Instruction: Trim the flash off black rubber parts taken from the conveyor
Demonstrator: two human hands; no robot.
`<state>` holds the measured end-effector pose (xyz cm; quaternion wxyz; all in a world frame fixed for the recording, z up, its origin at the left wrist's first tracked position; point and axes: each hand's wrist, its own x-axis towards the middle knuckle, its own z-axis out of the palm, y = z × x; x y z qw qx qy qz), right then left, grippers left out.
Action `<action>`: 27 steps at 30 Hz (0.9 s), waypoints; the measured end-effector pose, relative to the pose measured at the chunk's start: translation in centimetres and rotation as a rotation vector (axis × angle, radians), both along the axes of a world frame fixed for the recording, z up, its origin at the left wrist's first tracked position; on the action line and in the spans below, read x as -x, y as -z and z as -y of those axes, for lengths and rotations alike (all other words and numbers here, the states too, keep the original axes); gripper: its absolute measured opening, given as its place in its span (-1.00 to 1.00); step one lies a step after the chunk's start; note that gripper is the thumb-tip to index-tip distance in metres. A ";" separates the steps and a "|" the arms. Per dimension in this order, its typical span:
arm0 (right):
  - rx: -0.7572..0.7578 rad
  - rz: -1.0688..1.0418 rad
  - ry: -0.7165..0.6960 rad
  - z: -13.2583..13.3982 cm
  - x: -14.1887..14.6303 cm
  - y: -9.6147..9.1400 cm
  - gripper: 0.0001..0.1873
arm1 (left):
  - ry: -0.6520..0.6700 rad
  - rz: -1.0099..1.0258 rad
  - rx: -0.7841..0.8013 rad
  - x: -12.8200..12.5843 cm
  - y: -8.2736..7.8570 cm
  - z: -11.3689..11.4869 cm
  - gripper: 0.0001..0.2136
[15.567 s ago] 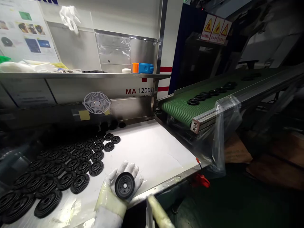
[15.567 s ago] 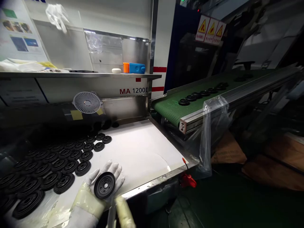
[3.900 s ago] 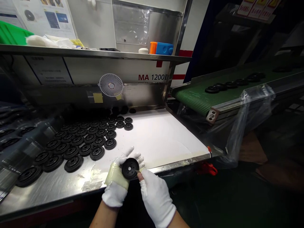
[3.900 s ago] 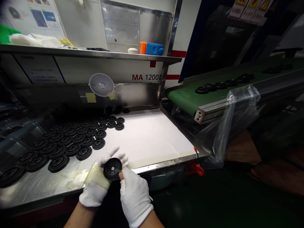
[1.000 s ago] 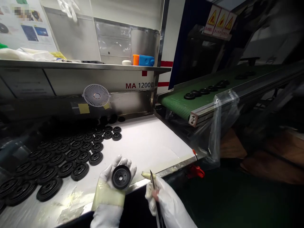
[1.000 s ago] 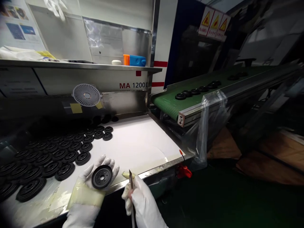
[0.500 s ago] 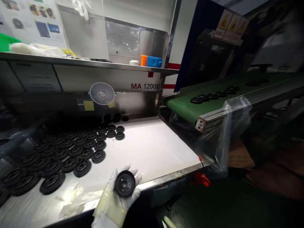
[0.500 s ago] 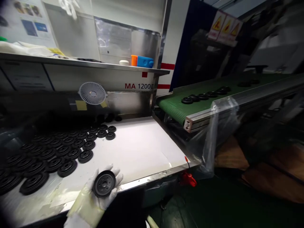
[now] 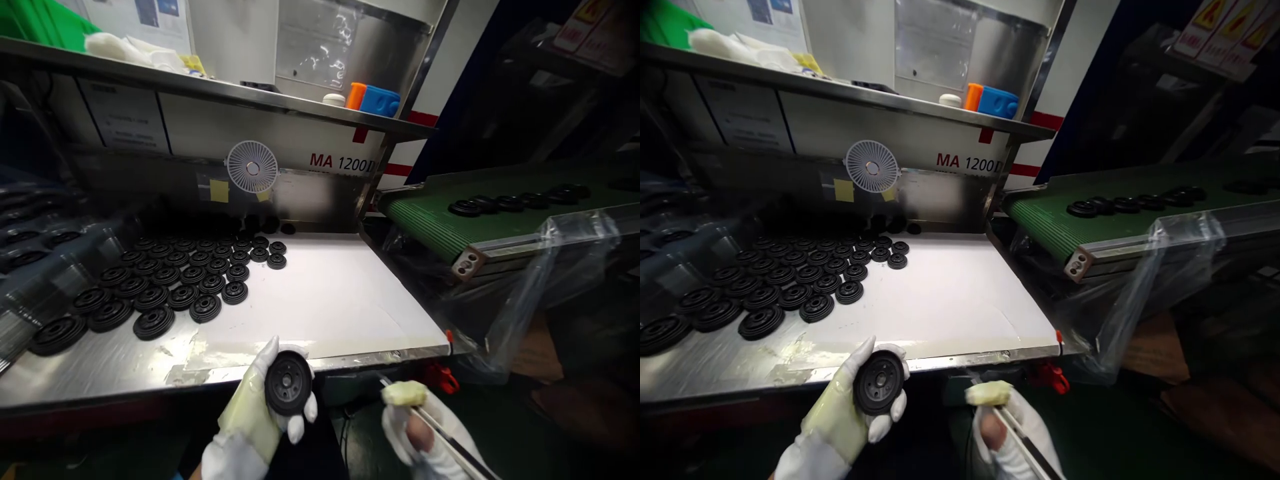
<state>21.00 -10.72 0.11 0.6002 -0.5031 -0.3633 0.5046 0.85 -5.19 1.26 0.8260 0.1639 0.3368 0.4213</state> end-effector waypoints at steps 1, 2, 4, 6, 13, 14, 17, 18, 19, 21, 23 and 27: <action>-0.002 -0.030 -0.047 -0.6 1.6 -0.3 -0.63 | 0.019 -0.031 0.003 0.1 -0.1 0.2 -0.58; 0.009 -0.065 -0.096 -1.1 3.1 -0.5 -0.61 | 0.039 -0.053 0.002 0.2 -0.3 0.4 -0.54; 0.043 -0.119 -0.203 -2.0 5.5 -0.7 -0.58 | 0.053 -0.061 -0.009 0.4 -0.6 0.7 -0.49; 0.058 -0.142 -0.289 -2.5 7.1 -1.0 -0.60 | 0.025 -0.051 -0.017 0.5 -0.9 1.0 -0.48; 0.115 -0.254 -0.264 -1.4 9.3 -2.9 -0.77 | -0.031 -0.106 -0.102 0.9 -0.4 1.6 -0.47; 0.109 -0.224 -0.219 -1.3 9.4 -2.9 -0.81 | -0.025 -0.108 -0.138 1.1 0.0 1.7 -0.48; 0.094 -0.187 -0.188 -1.3 9.6 -2.5 -0.87 | -0.042 -0.126 -0.202 1.6 1.3 1.9 -0.53; 0.092 -0.190 -0.209 -1.4 9.6 -2.3 -0.88 | -0.044 -0.128 -0.208 1.6 1.6 2.0 -0.54; 0.088 -0.189 -0.227 -1.4 9.5 -2.1 -0.88 | -0.041 -0.128 -0.208 1.7 1.9 2.0 -0.53; 0.073 -0.160 -0.232 -1.5 9.3 -1.8 -0.88 | -0.027 -0.120 -0.202 1.7 2.1 2.0 -0.52; 0.065 -0.119 -0.233 -1.6 9.2 -1.5 -0.86 | -0.016 -0.103 -0.205 1.5 1.9 2.0 -0.51; 0.068 -0.045 -0.225 -1.6 9.0 -1.2 -0.84 | -0.023 -0.096 -0.208 1.3 1.1 1.9 -0.51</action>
